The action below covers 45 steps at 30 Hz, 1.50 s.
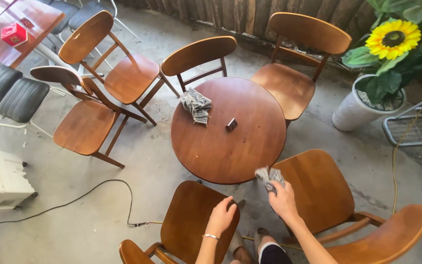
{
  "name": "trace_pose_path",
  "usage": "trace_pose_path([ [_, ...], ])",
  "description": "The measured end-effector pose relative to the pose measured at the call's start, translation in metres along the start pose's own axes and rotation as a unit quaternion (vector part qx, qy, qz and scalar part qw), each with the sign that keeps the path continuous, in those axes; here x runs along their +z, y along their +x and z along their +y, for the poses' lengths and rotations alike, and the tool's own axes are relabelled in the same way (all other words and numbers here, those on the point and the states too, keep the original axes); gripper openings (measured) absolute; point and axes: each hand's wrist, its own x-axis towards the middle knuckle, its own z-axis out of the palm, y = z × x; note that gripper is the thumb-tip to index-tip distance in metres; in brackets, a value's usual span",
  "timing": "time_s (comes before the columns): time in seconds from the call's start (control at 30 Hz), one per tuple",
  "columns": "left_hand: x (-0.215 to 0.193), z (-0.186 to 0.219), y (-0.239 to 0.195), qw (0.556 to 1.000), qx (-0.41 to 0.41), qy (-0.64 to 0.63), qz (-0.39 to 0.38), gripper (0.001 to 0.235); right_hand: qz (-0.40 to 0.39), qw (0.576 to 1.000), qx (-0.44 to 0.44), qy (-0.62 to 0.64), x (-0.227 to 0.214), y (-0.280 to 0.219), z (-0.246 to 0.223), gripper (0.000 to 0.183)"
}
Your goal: Cleaning furniture in a restaurant including tables, chairs, and an air cooler using a rag.
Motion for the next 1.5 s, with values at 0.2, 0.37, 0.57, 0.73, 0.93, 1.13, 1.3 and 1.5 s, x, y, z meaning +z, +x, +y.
trace_pose_path([
  [0.2, -0.036, 0.022, 0.063, 0.993, -0.010, -0.050, 0.109, 0.044, -0.032, 0.985, -0.145, -0.083, 0.044, 0.046, -0.098, 0.034],
  [0.37, -0.034, 0.058, 0.171, 0.978, 0.065, -0.014, 0.199, 0.044, -0.013, 0.918, -0.376, -0.125, 0.067, 0.092, -0.068, 0.047],
  [0.57, -0.033, 0.118, 0.291, 0.964, 0.061, 0.110, 0.235, 0.052, 0.007, 0.937, -0.287, -0.199, 0.021, 0.229, -0.020, 0.052],
  [0.73, -0.034, 0.119, 0.348, 0.967, -0.067, 0.160, 0.186, 0.049, 0.100, 0.953, -0.187, -0.214, 0.001, 0.396, -0.014, 0.033],
  [0.93, -0.058, 0.106, 0.346, 0.969, -0.006, 0.085, 0.232, 0.036, 0.172, 0.960, -0.157, -0.153, 0.031, 0.367, -0.048, 0.027],
  [1.13, -0.090, 0.108, 0.346, 0.949, 0.033, -0.054, 0.309, 0.039, -0.137, 0.913, -0.379, -0.066, 0.079, 0.214, -0.069, 0.030],
  [1.3, -0.124, 0.096, 0.372, 0.893, -0.043, -0.093, 0.438, 0.063, -0.199, 0.819, -0.538, -0.006, 0.056, 0.302, -0.101, 0.025],
  [1.5, -0.161, 0.052, 0.430, 0.908, 0.093, 0.143, 0.383, 0.033, 0.059, 0.923, -0.327, -0.197, 0.051, 0.478, -0.087, 0.036],
])
